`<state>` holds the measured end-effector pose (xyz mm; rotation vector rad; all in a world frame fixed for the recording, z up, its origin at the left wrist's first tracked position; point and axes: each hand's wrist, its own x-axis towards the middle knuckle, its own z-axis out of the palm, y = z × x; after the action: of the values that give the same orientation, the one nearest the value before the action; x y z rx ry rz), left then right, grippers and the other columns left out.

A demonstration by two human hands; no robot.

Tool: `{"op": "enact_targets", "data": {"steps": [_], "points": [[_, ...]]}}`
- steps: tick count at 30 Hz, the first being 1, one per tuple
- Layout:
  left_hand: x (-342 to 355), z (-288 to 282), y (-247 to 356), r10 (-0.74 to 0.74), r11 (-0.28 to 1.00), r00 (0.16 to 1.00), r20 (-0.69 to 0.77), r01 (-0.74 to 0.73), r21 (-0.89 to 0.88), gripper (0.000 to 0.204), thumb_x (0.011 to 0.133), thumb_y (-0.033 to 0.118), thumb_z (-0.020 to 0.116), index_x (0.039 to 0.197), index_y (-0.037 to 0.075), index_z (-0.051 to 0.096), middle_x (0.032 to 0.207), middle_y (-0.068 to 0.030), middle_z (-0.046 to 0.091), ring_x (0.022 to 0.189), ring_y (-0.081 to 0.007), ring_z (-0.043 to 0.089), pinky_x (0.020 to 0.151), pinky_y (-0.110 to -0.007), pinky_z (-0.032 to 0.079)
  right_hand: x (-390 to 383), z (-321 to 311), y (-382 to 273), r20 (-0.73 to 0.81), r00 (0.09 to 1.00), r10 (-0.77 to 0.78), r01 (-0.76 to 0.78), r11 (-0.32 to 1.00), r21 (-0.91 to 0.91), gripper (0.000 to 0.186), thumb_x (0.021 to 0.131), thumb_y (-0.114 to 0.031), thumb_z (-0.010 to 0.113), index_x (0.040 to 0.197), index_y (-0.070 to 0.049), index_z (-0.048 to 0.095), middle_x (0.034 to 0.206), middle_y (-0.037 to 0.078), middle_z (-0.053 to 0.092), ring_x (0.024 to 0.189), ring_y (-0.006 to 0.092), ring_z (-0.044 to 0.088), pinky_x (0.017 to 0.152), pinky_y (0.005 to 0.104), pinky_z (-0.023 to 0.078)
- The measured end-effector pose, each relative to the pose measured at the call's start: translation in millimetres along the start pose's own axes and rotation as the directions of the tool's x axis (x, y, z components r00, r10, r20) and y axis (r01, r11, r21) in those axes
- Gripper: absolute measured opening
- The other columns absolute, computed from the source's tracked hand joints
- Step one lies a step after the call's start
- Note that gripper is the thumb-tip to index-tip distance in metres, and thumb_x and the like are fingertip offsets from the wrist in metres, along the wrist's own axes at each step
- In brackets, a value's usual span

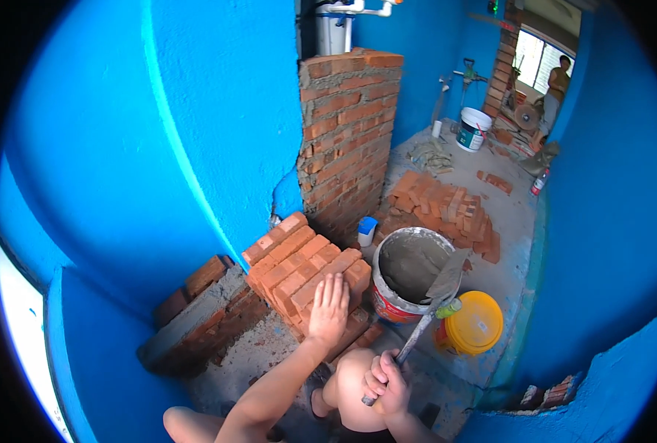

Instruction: The person builds a brick structure by scooping mortar from a bucket with a trowel, spreading the mortar onto the surface, and placing and tapping bricks into position.

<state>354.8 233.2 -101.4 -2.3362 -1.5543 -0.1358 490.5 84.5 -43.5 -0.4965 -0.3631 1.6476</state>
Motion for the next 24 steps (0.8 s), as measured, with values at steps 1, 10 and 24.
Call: {"op": "enact_targets", "data": {"steps": [1,10,24], "points": [[-12,0,-5,-0.045,0.999,0.995,-0.086,0.043,-0.023,0.053,0.089,0.015,0.042,0.138,-0.003,0.037,0.147,-0.0194,0.032,0.138,-0.0357,0.027,0.115,-0.048,0.019,0,1,0,-0.003,1.0,-0.005,0.005,1.0,0.01,0.011,0.096,-0.015,0.05,0.087,-0.013,0.046,0.064,-0.002,0.038,0.042,0.0073,0.032,0.04,0.0245,0.033],[-67,24,-7,-0.756,0.336,0.654,0.032,0.429,-0.838,0.077,0.065,0.016,0.085,0.122,-0.007,0.039,0.114,-0.0265,0.051,0.105,-0.0413,0.052,0.094,-0.043,0.042,4,6,-2,-0.028,0.999,-0.022,0.023,0.999,0.033,0.016,0.097,-0.018,0.051,0.083,-0.013,0.044,0.063,-0.002,0.039,0.041,0.0073,0.033,0.04,0.0242,0.032],[-52,-49,-16,-0.79,-0.077,0.592,0.158,0.16,-0.984,0.049,0.062,0.003,0.086,0.077,0.01,0.039,0.068,0.0059,0.04,0.064,-0.0061,0.035,0.061,-0.021,0.036,-1,7,-8,0.003,0.999,-0.045,0.045,0.998,-0.039,0.014,0.098,-0.017,0.047,0.086,-0.012,0.045,0.063,-0.002,0.039,0.042,0.0064,0.034,0.04,0.0222,0.031]]}}
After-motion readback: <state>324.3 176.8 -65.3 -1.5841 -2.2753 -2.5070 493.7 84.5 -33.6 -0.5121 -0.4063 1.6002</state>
